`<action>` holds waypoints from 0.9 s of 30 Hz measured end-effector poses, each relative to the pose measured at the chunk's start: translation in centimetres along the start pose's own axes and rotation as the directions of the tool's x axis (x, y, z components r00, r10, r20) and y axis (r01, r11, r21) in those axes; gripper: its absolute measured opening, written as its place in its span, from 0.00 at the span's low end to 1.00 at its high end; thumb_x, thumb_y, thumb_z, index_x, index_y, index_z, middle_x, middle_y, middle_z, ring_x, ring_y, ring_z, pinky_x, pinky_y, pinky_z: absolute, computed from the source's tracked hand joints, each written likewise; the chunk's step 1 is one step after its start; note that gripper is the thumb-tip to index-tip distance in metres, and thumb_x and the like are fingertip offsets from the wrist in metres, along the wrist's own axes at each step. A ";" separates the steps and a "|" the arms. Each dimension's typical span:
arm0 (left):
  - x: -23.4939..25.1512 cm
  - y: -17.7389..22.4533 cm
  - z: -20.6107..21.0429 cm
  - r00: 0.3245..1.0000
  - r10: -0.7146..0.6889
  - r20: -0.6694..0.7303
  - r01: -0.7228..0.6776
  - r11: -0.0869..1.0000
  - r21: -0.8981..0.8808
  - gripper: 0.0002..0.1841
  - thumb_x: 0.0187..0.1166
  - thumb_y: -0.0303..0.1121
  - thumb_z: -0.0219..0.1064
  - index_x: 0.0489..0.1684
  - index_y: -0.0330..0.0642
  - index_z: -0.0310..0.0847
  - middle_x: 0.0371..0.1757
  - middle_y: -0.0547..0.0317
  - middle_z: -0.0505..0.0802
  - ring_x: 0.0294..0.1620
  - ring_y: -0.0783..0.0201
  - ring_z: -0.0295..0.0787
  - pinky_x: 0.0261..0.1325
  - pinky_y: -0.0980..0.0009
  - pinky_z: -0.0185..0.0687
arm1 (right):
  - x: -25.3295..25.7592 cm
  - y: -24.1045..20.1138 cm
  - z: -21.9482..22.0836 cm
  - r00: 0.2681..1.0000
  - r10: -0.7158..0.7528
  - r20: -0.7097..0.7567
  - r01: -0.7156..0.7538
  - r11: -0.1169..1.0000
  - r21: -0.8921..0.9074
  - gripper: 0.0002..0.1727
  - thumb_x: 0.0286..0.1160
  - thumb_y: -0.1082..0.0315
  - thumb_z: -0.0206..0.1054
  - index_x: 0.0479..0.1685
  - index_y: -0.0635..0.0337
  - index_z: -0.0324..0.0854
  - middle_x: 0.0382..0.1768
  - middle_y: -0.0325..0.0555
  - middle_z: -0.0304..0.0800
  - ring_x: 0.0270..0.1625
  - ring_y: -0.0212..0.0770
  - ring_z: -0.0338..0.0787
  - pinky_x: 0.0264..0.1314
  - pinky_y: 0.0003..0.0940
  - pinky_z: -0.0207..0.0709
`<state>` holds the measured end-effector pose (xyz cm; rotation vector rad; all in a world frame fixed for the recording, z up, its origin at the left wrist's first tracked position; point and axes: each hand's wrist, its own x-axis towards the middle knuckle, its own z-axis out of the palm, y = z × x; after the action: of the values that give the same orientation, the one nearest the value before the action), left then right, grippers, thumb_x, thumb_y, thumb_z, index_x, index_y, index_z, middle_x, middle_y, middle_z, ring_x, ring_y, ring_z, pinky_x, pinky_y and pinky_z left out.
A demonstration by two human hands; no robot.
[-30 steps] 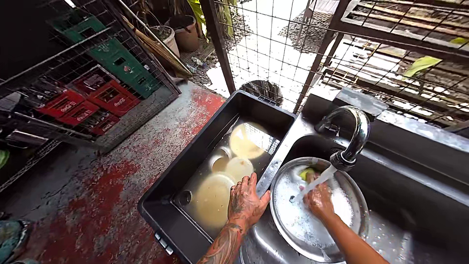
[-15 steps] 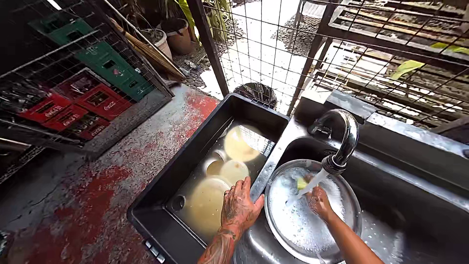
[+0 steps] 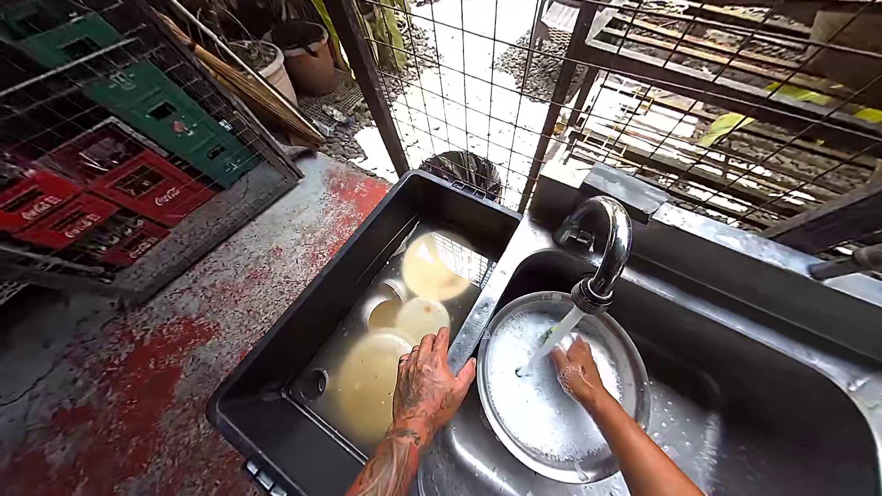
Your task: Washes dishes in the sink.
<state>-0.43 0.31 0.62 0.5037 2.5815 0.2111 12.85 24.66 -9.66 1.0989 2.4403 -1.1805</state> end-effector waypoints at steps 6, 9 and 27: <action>0.1 -0.1 -0.3 1.000 0.000 0.023 0.000 1.000 -0.004 0.40 0.77 0.65 0.57 0.85 0.48 0.71 0.74 0.52 0.85 0.73 0.52 0.82 0.77 0.50 0.69 | -1.9 -5.3 -5.3 0.861 -0.279 -0.425 0.479 0.724 0.497 0.44 0.85 0.35 0.42 0.80 0.66 0.68 0.72 0.53 0.83 0.71 0.42 0.85 0.74 0.42 0.79; 0.0 -0.2 -0.4 0.999 -0.010 0.050 0.010 1.000 -0.012 0.41 0.77 0.65 0.56 0.86 0.48 0.69 0.75 0.51 0.84 0.74 0.51 0.81 0.79 0.49 0.68 | -3.4 -10.4 -9.1 0.709 -0.482 -0.514 0.702 0.415 0.579 0.46 0.76 0.23 0.51 0.73 0.56 0.76 0.62 0.43 0.90 0.62 0.43 0.91 0.66 0.44 0.85; -0.1 -0.5 -0.8 0.998 -0.009 0.065 0.011 0.999 -0.039 0.40 0.76 0.67 0.56 0.81 0.47 0.74 0.73 0.51 0.85 0.74 0.51 0.81 0.78 0.49 0.68 | 4.7 -30.8 -5.6 0.736 -0.472 -0.486 0.660 0.660 0.359 0.21 0.92 0.52 0.50 0.55 0.59 0.82 0.37 0.42 0.87 0.40 0.34 0.87 0.49 0.40 0.82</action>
<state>-0.92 -0.17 1.21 0.4757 2.5113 0.2381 -11.44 19.04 9.76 0.6595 2.9765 -2.1014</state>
